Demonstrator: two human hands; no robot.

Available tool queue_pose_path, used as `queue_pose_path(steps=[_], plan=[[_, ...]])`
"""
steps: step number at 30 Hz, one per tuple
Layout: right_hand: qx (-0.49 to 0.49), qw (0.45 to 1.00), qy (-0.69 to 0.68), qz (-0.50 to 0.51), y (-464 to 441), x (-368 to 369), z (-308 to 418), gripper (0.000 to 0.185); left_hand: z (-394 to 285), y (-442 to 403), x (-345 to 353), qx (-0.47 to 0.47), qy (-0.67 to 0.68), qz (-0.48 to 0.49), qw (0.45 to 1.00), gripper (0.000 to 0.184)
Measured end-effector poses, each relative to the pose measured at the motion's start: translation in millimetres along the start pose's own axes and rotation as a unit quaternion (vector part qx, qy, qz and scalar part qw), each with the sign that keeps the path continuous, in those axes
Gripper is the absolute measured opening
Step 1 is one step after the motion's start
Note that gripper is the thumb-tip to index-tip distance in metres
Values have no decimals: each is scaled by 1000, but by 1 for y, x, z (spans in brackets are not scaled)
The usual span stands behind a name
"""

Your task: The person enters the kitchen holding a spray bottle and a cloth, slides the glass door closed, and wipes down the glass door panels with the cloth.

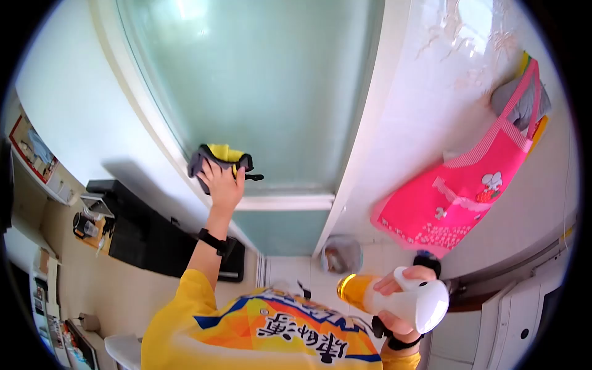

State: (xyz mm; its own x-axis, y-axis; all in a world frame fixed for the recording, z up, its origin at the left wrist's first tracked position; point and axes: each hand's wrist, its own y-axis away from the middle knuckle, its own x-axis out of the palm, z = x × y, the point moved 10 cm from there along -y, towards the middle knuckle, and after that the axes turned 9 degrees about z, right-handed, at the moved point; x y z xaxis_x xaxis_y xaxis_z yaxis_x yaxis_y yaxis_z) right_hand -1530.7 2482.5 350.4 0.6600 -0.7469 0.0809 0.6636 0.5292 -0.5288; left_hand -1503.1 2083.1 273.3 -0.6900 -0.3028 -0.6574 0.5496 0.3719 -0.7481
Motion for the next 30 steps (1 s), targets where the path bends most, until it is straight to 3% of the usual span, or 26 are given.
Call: queue_pose_path(steps=[9,11,14,19,21,23,26,28,29,30], plan=[[17,994,58,96,-3,-10,-20,64,-32,-236,-234,106,-26,-218,970,56],[15,990,61,123,-10,-6,-22,63,-56,-286,-277,103,-34,-269,957,56],[44,982,102,154,-18,2,-20,65,-127,-334,-338,59,-17,-262,963,52],[-7,984,34,172,-24,-1,-30,66,-194,-340,-317,156,-57,-216,962,57],[30,983,30,177,-27,1,-38,66,-219,-303,-278,290,-84,-253,919,53],[62,982,20,179,-30,7,-46,66,-237,-250,-227,425,-84,-147,889,52],[123,974,9,190,-27,11,-64,66,-236,-202,-177,612,-145,-5,777,51],[159,959,-136,191,-22,23,-71,62,-230,-205,-181,674,-170,59,717,51],[176,944,-205,190,-20,32,-70,61,-227,-218,-188,685,-176,67,704,50],[231,930,-250,142,-23,38,-58,71,-228,-239,-208,665,-186,53,722,51]])
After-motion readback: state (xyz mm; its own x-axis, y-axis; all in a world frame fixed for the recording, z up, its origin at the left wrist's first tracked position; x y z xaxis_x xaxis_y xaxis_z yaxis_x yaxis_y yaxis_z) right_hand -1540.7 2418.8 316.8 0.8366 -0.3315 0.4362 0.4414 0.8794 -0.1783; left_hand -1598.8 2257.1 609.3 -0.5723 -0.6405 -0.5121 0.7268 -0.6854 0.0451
